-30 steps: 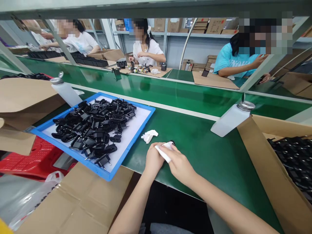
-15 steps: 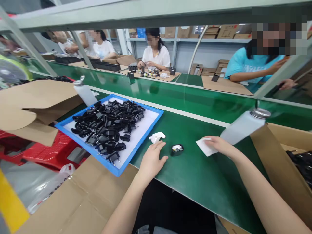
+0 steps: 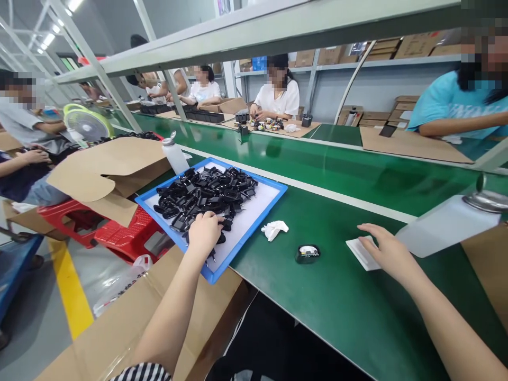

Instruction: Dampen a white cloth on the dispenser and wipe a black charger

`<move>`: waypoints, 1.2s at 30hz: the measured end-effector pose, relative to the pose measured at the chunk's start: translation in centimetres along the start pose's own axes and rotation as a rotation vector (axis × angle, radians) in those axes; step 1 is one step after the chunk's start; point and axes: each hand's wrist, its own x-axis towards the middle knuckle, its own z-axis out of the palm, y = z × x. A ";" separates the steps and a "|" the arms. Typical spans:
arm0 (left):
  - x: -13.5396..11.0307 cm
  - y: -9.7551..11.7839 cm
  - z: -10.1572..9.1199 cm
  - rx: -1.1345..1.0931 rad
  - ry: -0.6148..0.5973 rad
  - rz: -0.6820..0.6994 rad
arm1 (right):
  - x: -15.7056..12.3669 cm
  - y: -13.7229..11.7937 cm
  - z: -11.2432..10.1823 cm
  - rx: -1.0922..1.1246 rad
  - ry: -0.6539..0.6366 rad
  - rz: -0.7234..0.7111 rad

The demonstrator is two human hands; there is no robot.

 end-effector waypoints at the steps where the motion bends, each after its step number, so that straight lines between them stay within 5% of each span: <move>1: 0.0 0.0 -0.1 -0.035 0.023 0.011 | -0.2 -0.6 -0.1 0.025 0.034 -0.024; 4: -1.2 1.2 -0.8 -0.302 0.240 0.084 | -0.9 -3.0 -0.3 0.222 0.080 0.004; 6: -2.8 3.3 -1.3 -0.693 0.326 0.140 | -1.5 -5.1 -0.4 0.508 -0.050 0.032; 7: -3.7 4.7 -1.4 -0.956 0.272 0.167 | -1.8 -6.1 -0.3 0.678 -0.159 0.023; 11: -6.6 11.1 -1.0 -1.954 -0.432 0.060 | -2.8 -9.3 0.2 1.209 -0.511 -0.100; 14: -7.2 14.4 -0.3 -2.269 -0.773 -0.025 | -3.2 -10.0 0.4 1.343 -0.449 -0.082; 17: -6.5 14.9 0.2 -2.204 -0.731 0.002 | -2.9 -9.6 0.2 1.272 -0.291 -0.094; 22: -4.6 12.6 0.7 -1.536 -0.236 0.032 | -1.7 -8.6 0.3 0.654 -0.103 -0.179; 27: -4.6 12.6 1.5 -1.091 -0.319 0.168 | -1.2 -8.6 1.5 0.278 -0.157 -0.270; 36: -4.9 13.7 1.8 -0.870 -0.258 0.250 | -0.4 -9.0 0.7 0.214 -0.325 -0.288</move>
